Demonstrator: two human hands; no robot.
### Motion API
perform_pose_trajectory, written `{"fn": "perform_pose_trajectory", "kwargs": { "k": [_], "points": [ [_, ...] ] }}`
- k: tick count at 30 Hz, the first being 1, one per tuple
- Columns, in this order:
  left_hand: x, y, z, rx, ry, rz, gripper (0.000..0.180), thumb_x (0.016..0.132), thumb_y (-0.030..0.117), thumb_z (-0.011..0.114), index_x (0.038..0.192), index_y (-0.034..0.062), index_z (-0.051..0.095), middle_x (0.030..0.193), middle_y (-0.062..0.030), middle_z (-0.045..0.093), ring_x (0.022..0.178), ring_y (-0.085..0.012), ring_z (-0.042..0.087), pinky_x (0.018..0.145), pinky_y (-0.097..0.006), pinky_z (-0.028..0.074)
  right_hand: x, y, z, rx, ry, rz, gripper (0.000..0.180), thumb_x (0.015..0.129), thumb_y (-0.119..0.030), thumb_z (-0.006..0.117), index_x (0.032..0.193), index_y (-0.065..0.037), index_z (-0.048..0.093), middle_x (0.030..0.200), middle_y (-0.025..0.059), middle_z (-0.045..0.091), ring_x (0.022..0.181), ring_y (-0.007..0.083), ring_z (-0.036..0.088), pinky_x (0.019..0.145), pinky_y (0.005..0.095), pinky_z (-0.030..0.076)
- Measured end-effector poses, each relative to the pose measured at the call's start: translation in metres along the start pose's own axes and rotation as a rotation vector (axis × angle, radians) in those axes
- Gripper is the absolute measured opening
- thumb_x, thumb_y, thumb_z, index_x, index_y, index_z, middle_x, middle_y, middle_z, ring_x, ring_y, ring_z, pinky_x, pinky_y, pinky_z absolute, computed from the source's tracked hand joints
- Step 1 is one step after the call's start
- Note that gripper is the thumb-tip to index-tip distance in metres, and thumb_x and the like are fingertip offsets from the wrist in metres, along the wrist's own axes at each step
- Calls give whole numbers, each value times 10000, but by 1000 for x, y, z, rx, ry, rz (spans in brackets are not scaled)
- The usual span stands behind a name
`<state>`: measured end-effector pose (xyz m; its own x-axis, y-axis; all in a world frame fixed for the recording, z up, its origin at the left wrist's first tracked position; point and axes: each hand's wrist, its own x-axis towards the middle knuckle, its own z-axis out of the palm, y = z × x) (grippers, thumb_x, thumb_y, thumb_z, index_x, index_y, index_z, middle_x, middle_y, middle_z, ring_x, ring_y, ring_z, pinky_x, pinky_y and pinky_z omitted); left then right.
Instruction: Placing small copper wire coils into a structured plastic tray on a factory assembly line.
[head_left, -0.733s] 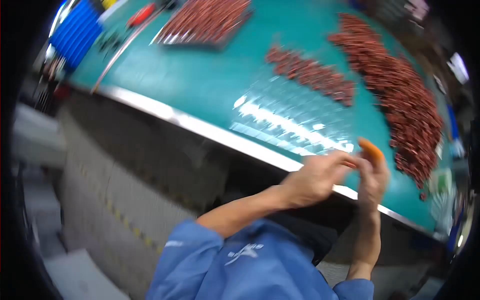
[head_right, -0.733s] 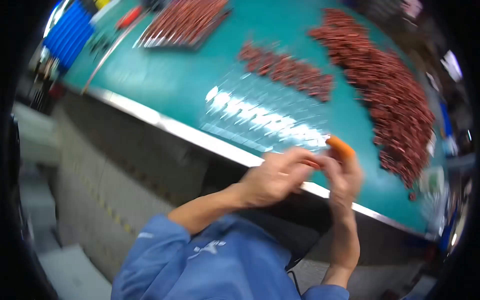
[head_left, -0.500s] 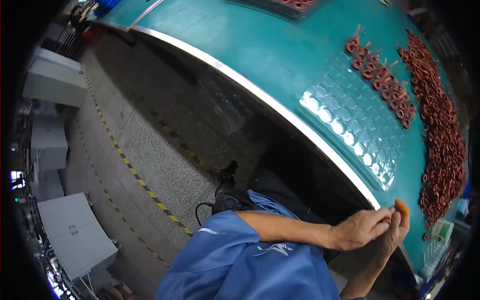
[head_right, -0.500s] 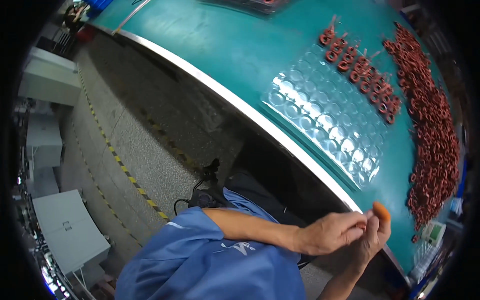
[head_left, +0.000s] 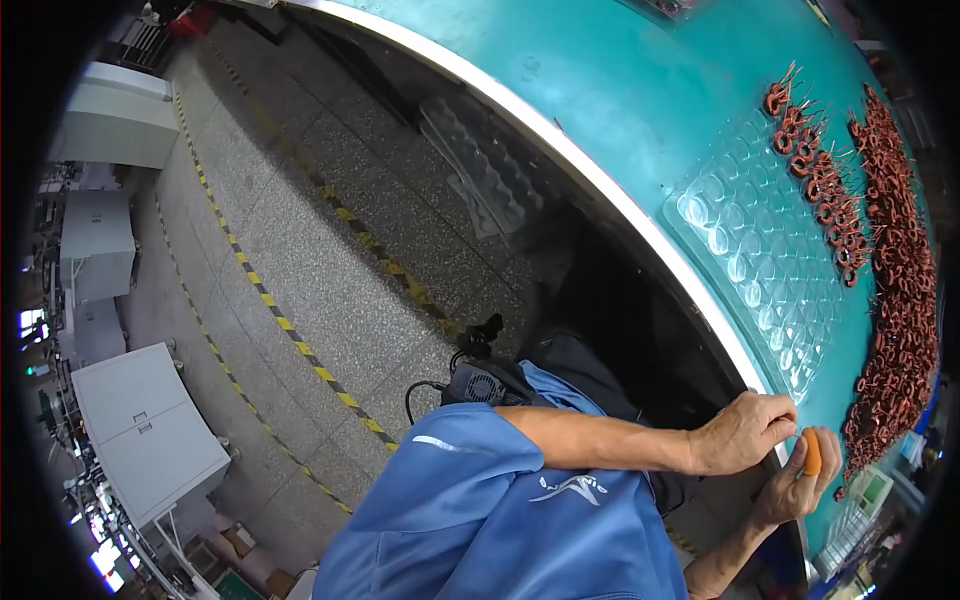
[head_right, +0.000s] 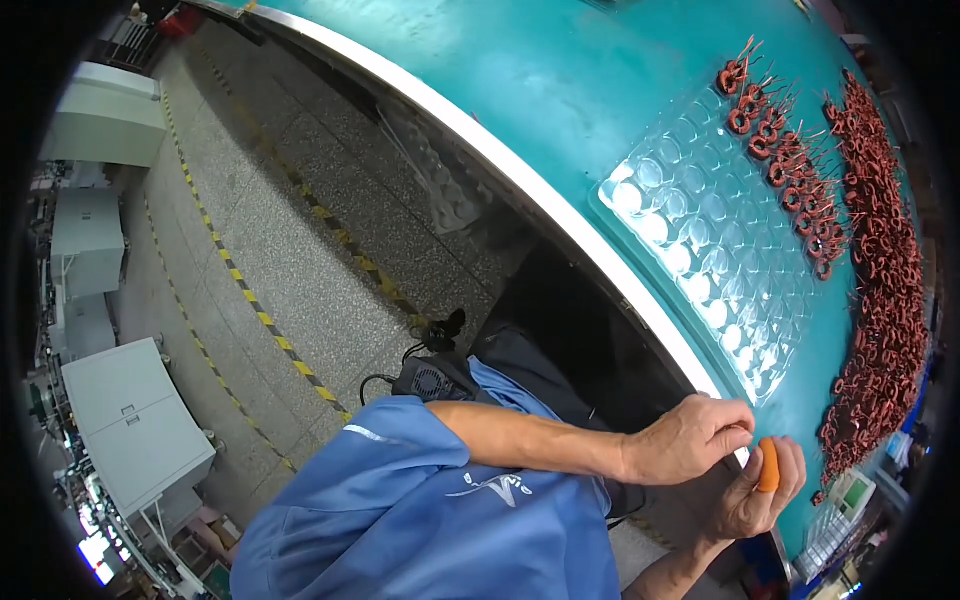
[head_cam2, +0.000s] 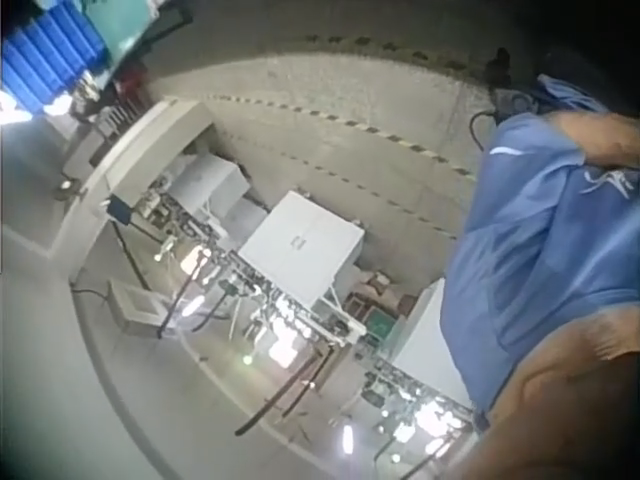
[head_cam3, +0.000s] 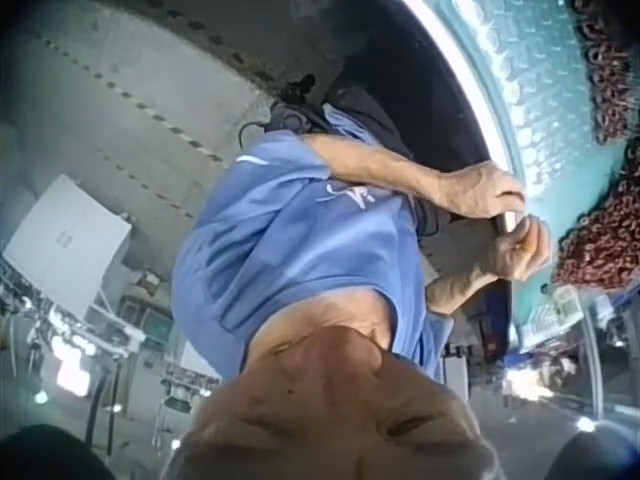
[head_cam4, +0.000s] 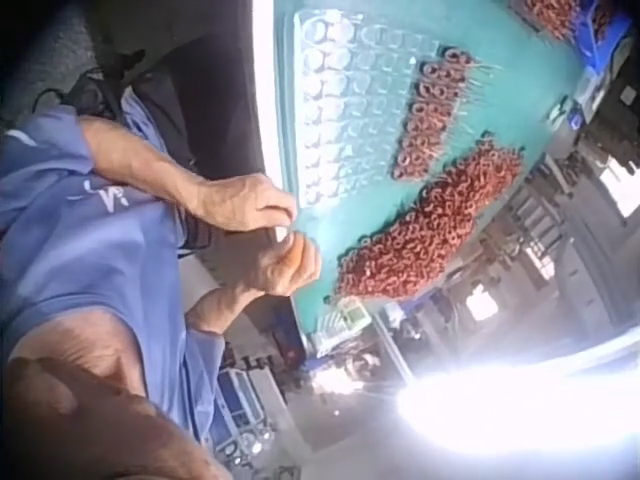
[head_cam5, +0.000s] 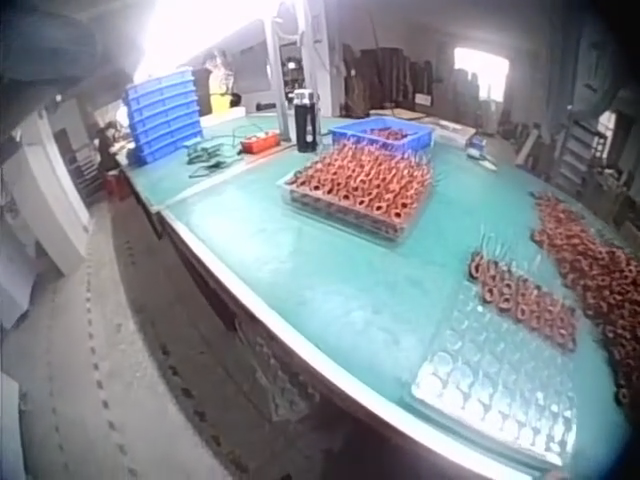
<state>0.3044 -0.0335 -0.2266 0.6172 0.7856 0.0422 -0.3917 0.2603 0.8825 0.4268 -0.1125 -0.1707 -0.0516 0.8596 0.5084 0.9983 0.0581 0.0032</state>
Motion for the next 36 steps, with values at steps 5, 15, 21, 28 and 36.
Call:
{"fn": "perform_pose_trajectory", "kwargs": {
  "k": [5,15,21,28,36],
  "points": [
    [6,26,0,-60,-196,12,145,882,120,525,921,-16,554,727,-172,562,657,-253,564,619,-351,443,-6,5,-16,322,141,381,273,934,-174,543,1006,87,580,1092,159,568,1074,315,523,947,428,394],
    [14,36,5,-153,-322,-183,135,943,73,508,1052,-1,539,776,-49,565,634,-87,530,576,-217,463,-3,-2,23,1710,418,728,228,901,-195,561,895,31,591,997,108,545,1010,233,472,919,354,367],
    [16,44,17,-145,-302,-265,117,933,80,521,1022,4,521,726,-59,557,571,-104,526,523,-218,448,-16,-6,20,1571,519,679,251,919,-211,579,923,38,611,1027,94,567,968,183,521,884,308,403],
    [18,41,19,-21,-382,-70,217,962,115,494,1155,19,471,793,-55,548,650,-104,527,597,-220,452,-19,-6,9,1537,473,739,424,934,-336,553,1163,20,546,1006,74,593,855,104,550,755,233,457],
    [14,38,12,236,-504,-104,322,937,58,525,1227,-26,412,882,-66,566,731,-113,553,679,-234,476,-29,-8,15,1128,280,818,220,934,-195,576,912,10,650,711,32,623,591,78,552,540,225,441]
  ]
}}
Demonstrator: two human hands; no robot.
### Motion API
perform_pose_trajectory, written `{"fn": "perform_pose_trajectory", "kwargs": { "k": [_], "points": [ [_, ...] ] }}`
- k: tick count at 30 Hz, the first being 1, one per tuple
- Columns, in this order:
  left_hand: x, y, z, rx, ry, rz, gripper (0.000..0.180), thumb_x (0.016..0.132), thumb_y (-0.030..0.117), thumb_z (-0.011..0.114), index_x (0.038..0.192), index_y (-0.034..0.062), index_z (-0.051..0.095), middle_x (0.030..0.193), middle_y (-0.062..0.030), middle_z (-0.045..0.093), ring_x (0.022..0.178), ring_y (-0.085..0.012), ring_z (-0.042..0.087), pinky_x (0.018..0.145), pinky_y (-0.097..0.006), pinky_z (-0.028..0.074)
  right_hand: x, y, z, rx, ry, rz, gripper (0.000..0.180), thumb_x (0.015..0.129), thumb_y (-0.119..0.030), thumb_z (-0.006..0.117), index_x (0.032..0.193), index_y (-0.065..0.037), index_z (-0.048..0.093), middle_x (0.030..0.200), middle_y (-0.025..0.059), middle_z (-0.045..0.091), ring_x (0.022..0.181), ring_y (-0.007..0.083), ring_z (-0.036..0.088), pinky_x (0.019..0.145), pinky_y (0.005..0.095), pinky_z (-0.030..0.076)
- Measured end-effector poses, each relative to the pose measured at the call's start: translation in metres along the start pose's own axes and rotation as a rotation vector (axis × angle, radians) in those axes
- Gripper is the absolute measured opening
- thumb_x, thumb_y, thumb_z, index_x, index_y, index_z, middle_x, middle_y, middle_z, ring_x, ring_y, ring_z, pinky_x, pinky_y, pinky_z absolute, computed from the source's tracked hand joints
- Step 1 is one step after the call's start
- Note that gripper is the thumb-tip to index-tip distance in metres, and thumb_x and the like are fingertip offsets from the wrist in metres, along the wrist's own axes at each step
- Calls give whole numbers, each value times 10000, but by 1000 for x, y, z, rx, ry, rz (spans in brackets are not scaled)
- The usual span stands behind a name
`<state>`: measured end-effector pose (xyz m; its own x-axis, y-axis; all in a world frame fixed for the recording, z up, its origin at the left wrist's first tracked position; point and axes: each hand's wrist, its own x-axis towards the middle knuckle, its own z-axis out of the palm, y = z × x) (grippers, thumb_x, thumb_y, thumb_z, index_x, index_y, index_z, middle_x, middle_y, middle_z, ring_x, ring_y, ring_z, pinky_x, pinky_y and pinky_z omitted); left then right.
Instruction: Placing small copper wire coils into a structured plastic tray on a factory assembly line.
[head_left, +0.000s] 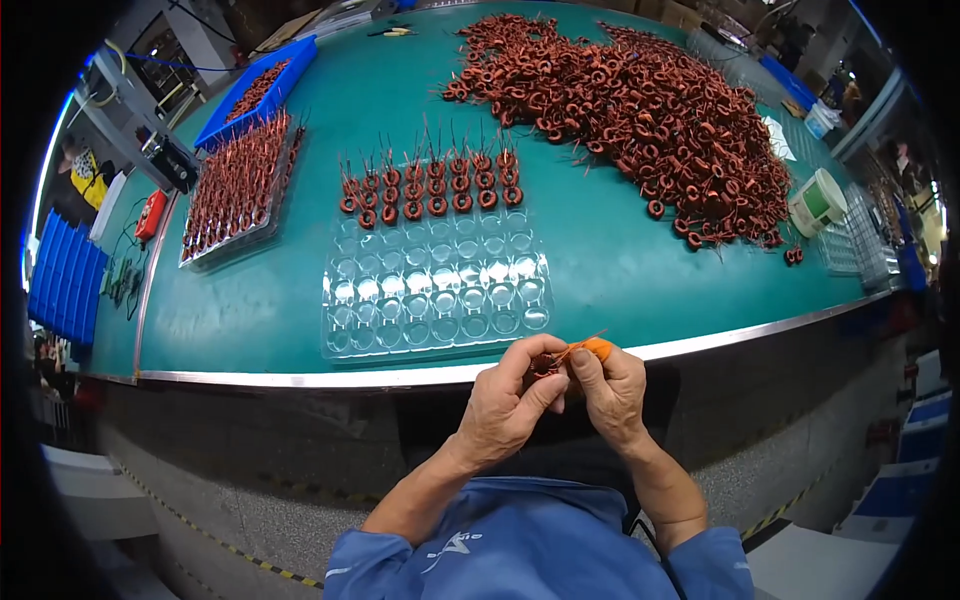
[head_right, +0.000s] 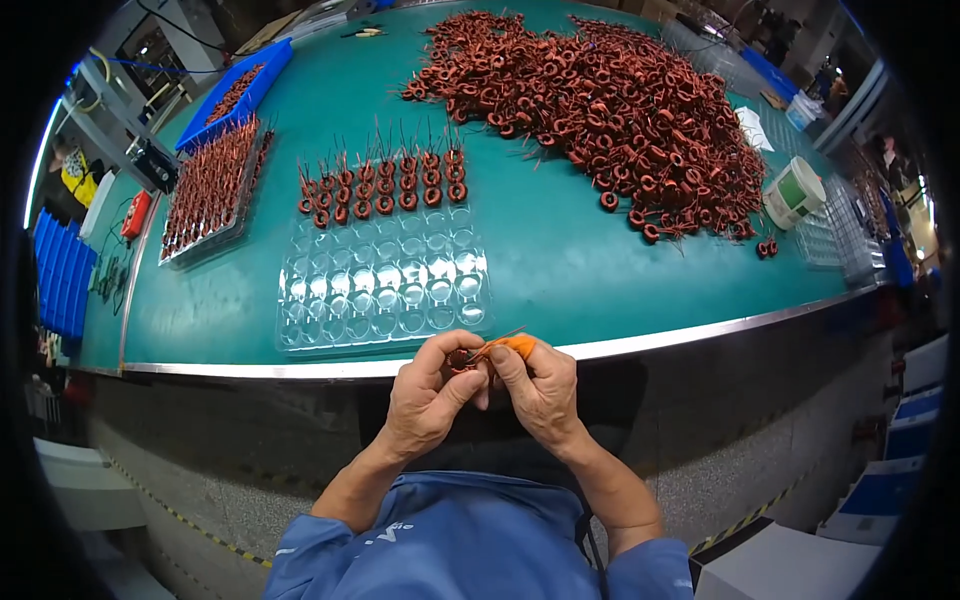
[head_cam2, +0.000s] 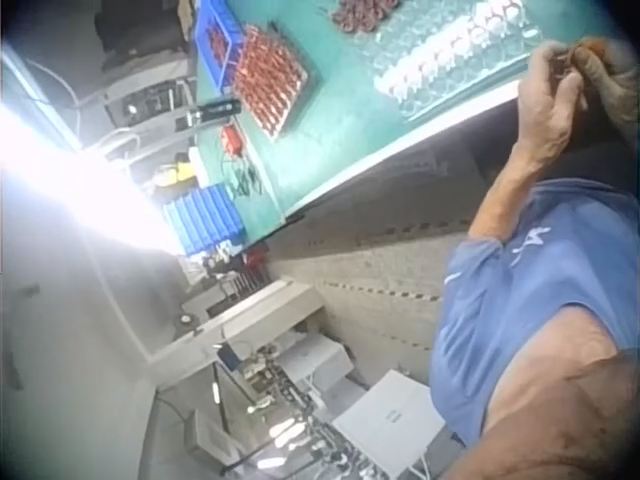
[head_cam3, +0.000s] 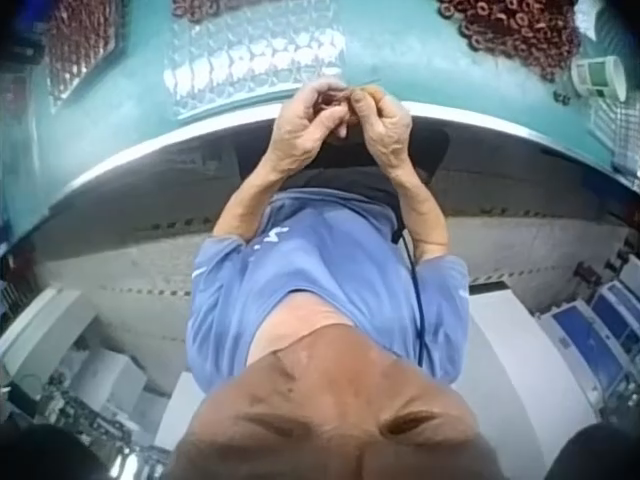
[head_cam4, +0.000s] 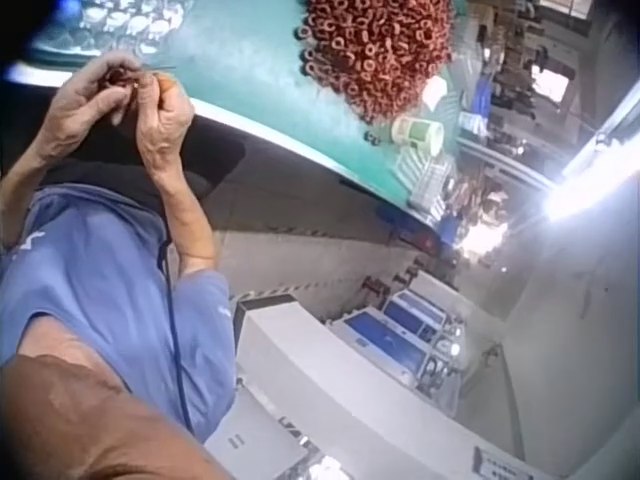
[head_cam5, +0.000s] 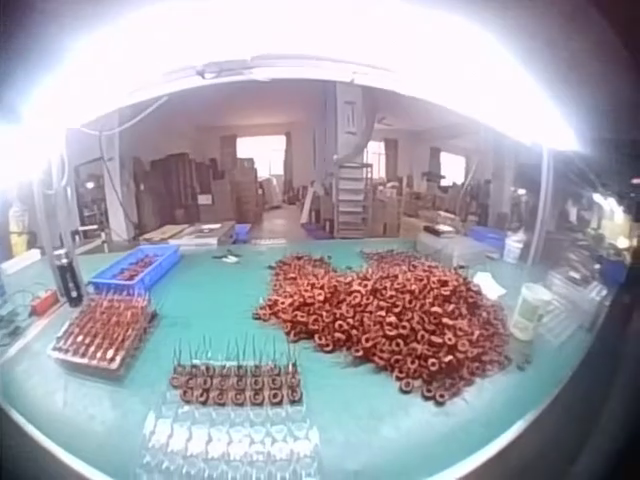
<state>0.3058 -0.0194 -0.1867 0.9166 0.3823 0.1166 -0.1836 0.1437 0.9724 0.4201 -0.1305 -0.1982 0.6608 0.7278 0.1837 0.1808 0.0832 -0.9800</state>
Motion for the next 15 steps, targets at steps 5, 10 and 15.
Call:
{"fn": "perform_pose_trajectory", "kwargs": {
  "k": [5,10,15],
  "points": [
    [-1,5,3,195,52,36,309,933,84,547,1206,-23,451,846,-47,587,708,-98,572,655,-225,481,-2,-14,2,-411,124,-220,149,884,-157,629,844,-16,656,681,86,603,546,189,583,503,286,448],
    [-5,2,4,485,123,244,311,890,29,597,1176,-14,482,818,-43,595,693,-85,576,633,-221,482,-2,-26,-2,-498,145,-504,96,808,-50,640,728,3,629,627,121,590,467,236,559,433,312,433],
    [1,21,5,240,27,63,301,879,18,596,1163,2,498,794,-51,593,640,-99,572,583,-230,474,4,-33,-16,-61,56,44,225,862,-157,652,707,6,650,595,49,593,497,72,513,450,236,385]
  ]
}}
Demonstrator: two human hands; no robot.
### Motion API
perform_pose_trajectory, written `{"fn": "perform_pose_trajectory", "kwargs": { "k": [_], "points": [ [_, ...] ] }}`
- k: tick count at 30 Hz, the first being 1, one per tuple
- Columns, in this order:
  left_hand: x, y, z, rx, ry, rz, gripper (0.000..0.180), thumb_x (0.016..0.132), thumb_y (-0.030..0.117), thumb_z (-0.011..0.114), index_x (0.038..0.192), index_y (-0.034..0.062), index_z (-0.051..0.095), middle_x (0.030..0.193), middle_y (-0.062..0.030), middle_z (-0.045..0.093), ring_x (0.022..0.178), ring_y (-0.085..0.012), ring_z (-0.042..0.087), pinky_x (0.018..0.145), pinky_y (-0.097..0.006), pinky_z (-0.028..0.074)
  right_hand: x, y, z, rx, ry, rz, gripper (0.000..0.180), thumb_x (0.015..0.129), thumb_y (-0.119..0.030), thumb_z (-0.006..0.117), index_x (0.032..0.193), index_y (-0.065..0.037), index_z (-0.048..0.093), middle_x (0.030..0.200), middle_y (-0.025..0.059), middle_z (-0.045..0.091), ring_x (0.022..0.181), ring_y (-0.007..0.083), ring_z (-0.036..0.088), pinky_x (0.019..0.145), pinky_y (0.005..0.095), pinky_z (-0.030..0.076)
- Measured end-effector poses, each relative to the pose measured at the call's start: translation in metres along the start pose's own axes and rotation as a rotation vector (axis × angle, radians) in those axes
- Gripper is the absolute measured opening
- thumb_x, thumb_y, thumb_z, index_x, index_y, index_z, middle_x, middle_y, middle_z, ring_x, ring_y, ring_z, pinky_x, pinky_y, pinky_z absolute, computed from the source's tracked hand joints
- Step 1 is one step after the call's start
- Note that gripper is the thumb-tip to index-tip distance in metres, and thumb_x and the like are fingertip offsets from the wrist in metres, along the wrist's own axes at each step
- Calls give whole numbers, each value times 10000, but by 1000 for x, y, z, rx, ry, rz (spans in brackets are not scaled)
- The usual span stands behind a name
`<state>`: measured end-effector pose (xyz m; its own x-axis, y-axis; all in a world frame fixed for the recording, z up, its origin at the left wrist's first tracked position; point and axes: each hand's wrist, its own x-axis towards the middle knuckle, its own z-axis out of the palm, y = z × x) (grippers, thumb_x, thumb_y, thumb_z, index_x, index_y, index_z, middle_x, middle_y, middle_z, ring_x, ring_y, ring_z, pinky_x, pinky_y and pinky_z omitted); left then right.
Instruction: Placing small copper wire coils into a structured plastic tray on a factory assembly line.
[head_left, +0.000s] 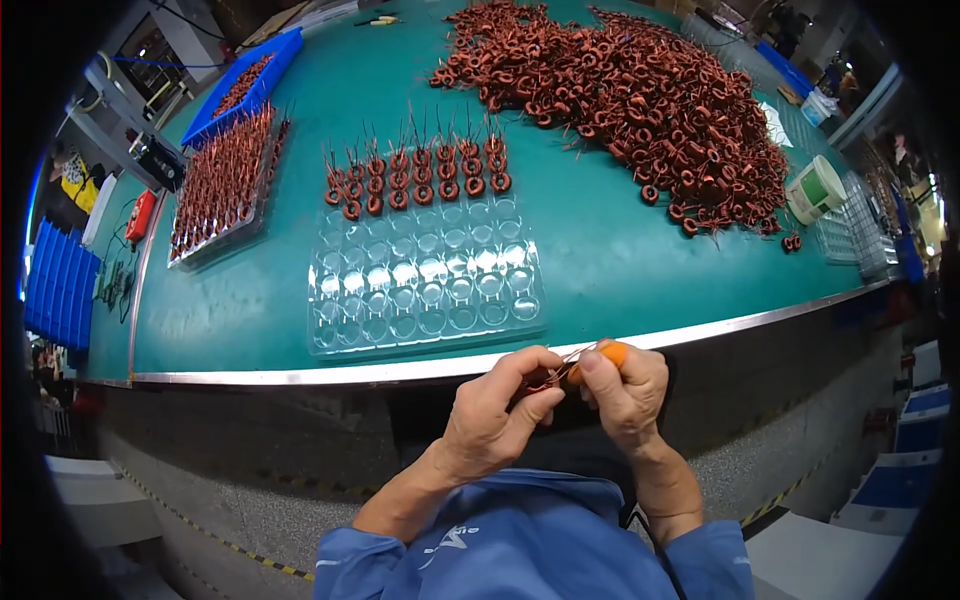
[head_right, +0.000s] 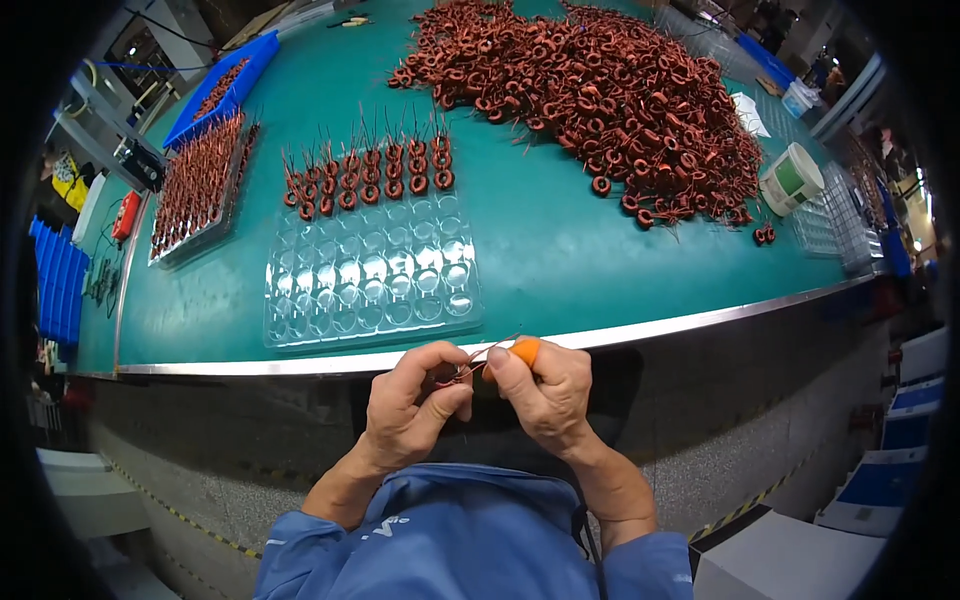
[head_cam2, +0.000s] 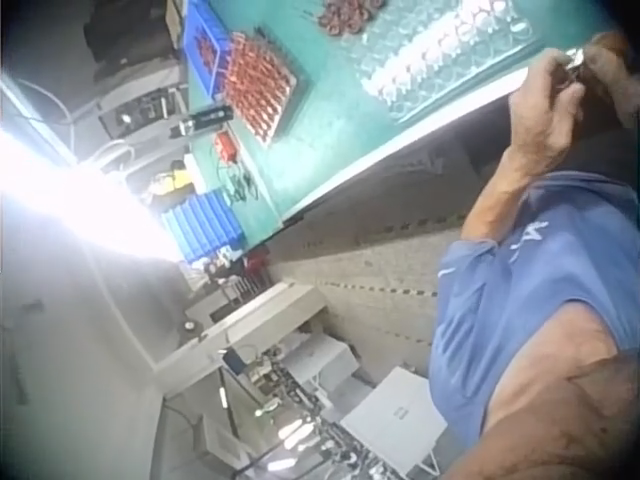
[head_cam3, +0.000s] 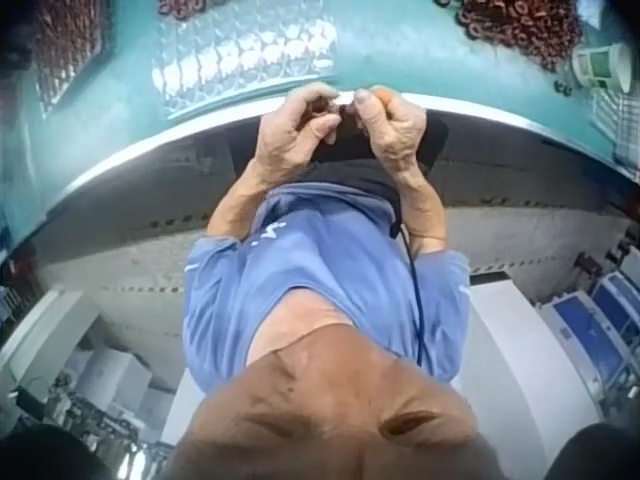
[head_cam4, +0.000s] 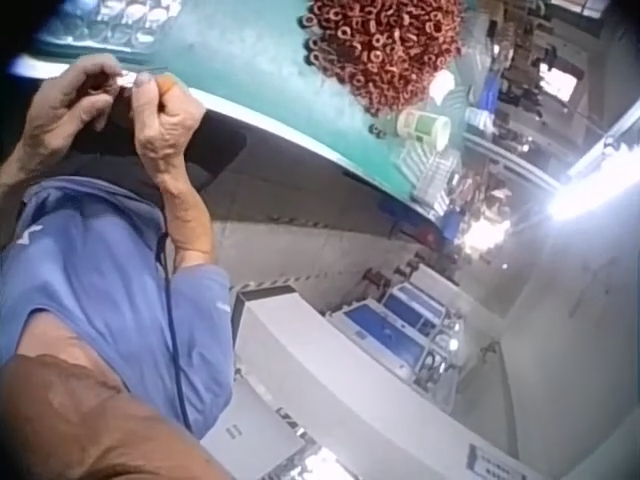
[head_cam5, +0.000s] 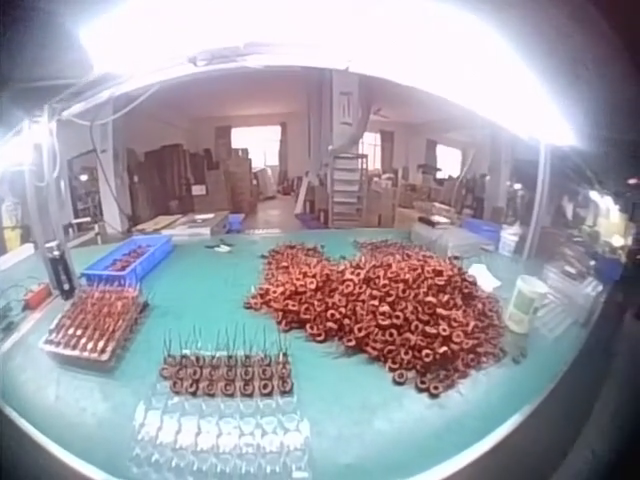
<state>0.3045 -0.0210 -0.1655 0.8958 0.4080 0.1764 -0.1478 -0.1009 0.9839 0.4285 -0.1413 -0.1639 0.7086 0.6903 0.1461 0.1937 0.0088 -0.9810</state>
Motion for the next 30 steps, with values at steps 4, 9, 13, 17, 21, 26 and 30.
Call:
{"fn": "perform_pose_trajectory", "kwargs": {
  "k": [4,9,13,17,21,26,30],
  "points": [
    [2,6,-9,-419,-95,-285,238,910,6,492,1146,-16,476,687,-73,542,543,-140,545,503,-246,446,-2,19,-5,9,65,-31,416,777,-133,761,1143,-38,587,717,-33,562,604,18,487,531,179,421],
    [-16,-24,-16,-261,-107,-125,333,1006,244,372,1053,-47,526,718,-107,605,528,-132,546,524,-232,463,-8,9,4,217,-284,10,221,926,-215,589,981,-3,620,678,37,615,541,72,555,493,211,447],
    [-17,-15,-1,-83,-80,30,332,971,247,461,1121,-49,485,708,-93,567,614,-148,554,543,-249,454,-8,16,0,454,-302,250,220,933,-219,576,987,-7,601,631,21,568,462,58,497,418,201,387],
    [2,-12,1,28,-75,43,141,948,61,430,1017,-12,528,612,-39,513,495,-81,455,478,-233,369,-3,5,-7,446,-240,346,175,928,-188,568,957,-16,580,638,37,576,482,77,536,433,211,446],
    [15,-3,15,-101,19,-44,153,965,98,451,1080,8,496,647,-19,476,513,-74,428,469,-212,370,12,-2,-21,178,-146,34,114,885,-97,616,887,17,609,638,61,613,503,90,563,443,219,454],
    [8,-18,10,-388,75,-38,221,967,136,444,1146,6,451,644,-62,482,487,-97,429,436,-209,380,23,7,-10,191,-222,-67,146,873,-113,645,898,29,622,628,59,625,509,76,576,411,196,445],
    [1,-21,14,-466,-11,-37,371,935,215,514,1204,-11,396,663,-114,525,497,-140,467,442,-230,401,21,8,-21,419,-299,176,171,875,-128,648,924,32,617,665,59,618,522,69,561,437,192,468]
  ]
}}
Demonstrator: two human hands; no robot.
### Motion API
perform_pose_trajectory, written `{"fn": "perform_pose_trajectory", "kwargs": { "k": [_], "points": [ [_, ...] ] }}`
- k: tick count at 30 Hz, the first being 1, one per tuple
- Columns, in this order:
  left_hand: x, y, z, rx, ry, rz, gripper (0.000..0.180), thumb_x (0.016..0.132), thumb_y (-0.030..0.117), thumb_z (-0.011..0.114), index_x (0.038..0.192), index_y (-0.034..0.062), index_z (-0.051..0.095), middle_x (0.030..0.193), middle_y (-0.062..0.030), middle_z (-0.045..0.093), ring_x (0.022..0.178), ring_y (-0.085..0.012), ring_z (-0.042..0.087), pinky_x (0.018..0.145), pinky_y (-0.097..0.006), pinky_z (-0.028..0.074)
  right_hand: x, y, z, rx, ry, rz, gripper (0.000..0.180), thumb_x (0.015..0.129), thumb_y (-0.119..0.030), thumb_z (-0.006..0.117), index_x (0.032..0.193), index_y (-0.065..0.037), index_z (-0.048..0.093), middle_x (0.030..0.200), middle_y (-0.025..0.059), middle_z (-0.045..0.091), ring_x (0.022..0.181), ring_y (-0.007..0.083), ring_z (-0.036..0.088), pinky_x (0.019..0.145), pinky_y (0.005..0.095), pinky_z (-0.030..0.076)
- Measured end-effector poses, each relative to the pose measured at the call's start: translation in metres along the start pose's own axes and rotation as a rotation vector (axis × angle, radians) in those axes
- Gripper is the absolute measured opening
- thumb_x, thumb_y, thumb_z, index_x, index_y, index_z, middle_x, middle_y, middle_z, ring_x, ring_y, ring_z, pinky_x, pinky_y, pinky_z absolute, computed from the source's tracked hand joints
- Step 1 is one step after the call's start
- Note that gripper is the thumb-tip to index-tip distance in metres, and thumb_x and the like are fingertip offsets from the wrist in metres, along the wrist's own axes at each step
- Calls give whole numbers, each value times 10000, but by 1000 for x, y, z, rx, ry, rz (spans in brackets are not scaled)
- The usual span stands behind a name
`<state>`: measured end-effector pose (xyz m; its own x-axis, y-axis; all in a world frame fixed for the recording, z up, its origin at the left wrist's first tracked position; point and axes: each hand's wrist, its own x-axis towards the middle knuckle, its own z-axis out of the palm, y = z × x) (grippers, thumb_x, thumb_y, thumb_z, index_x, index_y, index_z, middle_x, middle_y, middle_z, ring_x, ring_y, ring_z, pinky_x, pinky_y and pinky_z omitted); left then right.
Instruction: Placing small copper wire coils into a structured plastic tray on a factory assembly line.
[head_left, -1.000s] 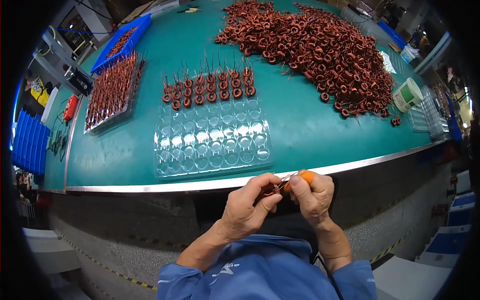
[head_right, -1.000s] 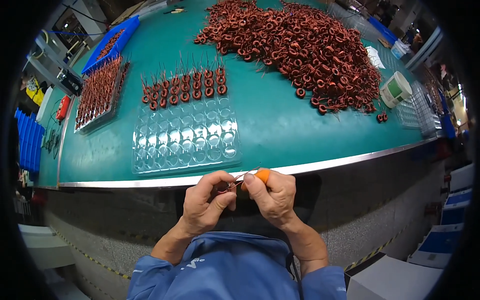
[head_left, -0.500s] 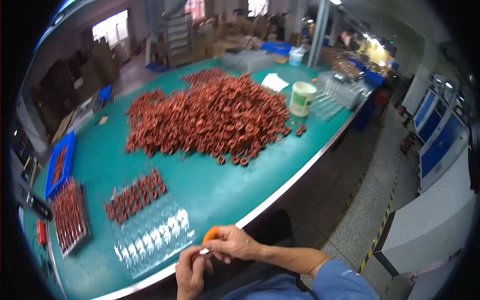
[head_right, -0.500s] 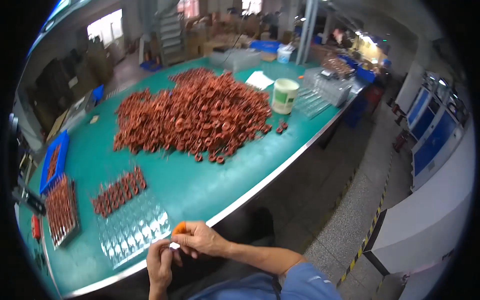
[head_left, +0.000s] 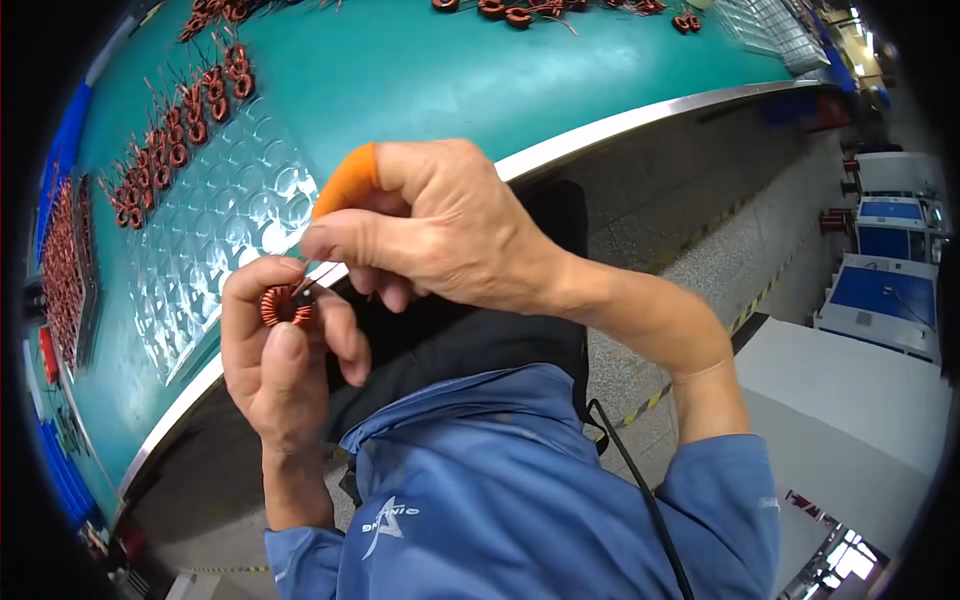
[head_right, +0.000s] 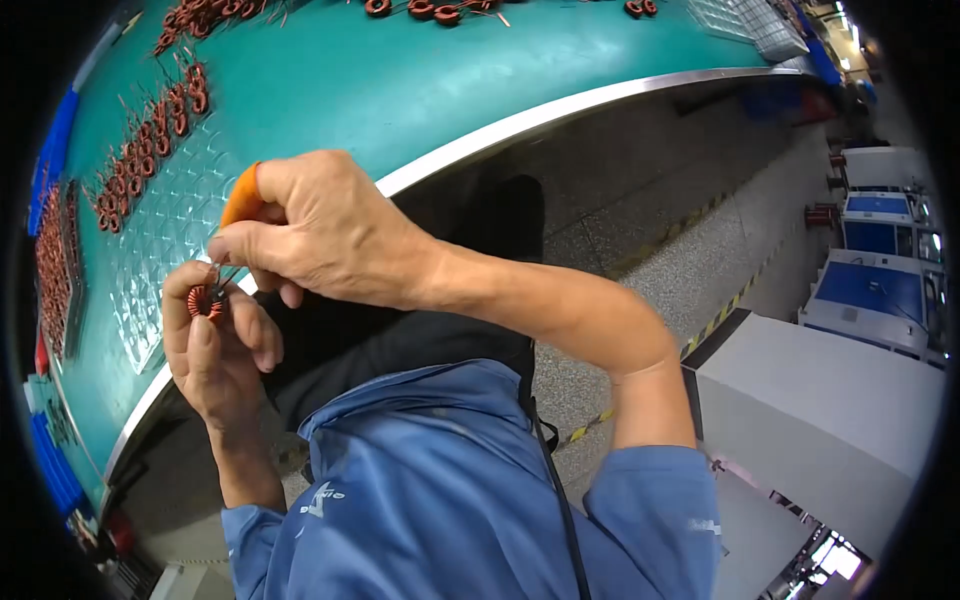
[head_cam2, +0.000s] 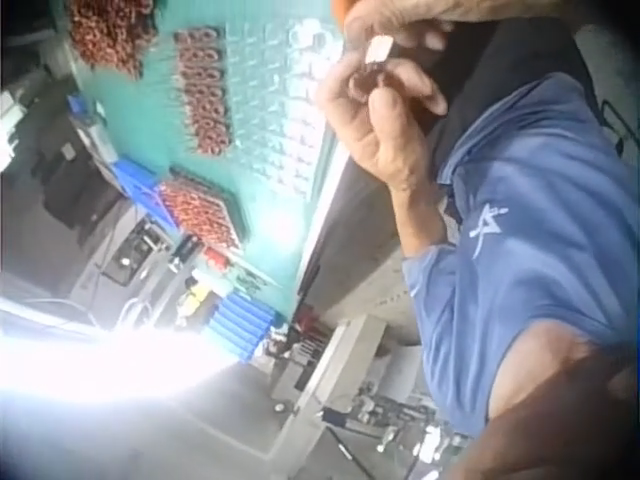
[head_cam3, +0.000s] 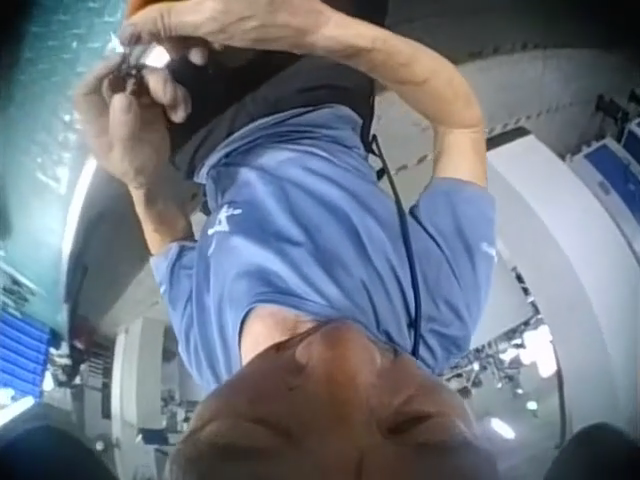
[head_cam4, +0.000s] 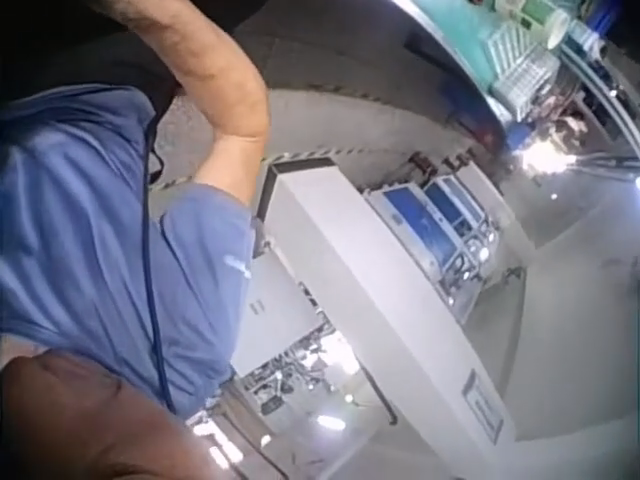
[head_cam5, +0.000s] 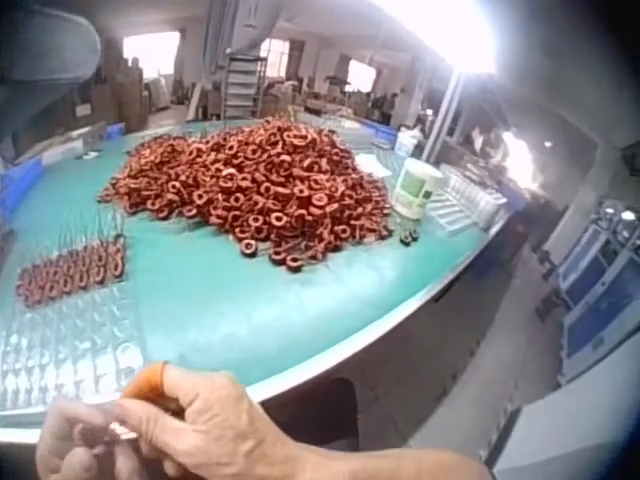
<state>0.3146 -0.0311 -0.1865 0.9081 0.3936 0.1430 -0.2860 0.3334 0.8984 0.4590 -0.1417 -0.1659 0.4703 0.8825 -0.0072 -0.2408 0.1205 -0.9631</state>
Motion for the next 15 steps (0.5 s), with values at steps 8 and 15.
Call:
{"fn": "perform_pose_trajectory", "kwargs": {
  "k": [8,15],
  "points": [
    [12,13,-1,199,-126,-2,337,920,82,547,1193,-15,377,761,-93,533,610,-114,478,562,-217,409,-21,3,-12,-120,259,104,416,868,-373,656,888,35,578,558,9,537,446,49,489,389,189,369],
    [15,24,2,938,-259,-14,330,842,73,660,1128,49,499,934,-167,600,819,-293,641,698,-348,508,-24,3,5,19,85,257,266,898,-277,634,871,-13,619,608,15,564,466,51,500,416,181,395]
  ]
}}
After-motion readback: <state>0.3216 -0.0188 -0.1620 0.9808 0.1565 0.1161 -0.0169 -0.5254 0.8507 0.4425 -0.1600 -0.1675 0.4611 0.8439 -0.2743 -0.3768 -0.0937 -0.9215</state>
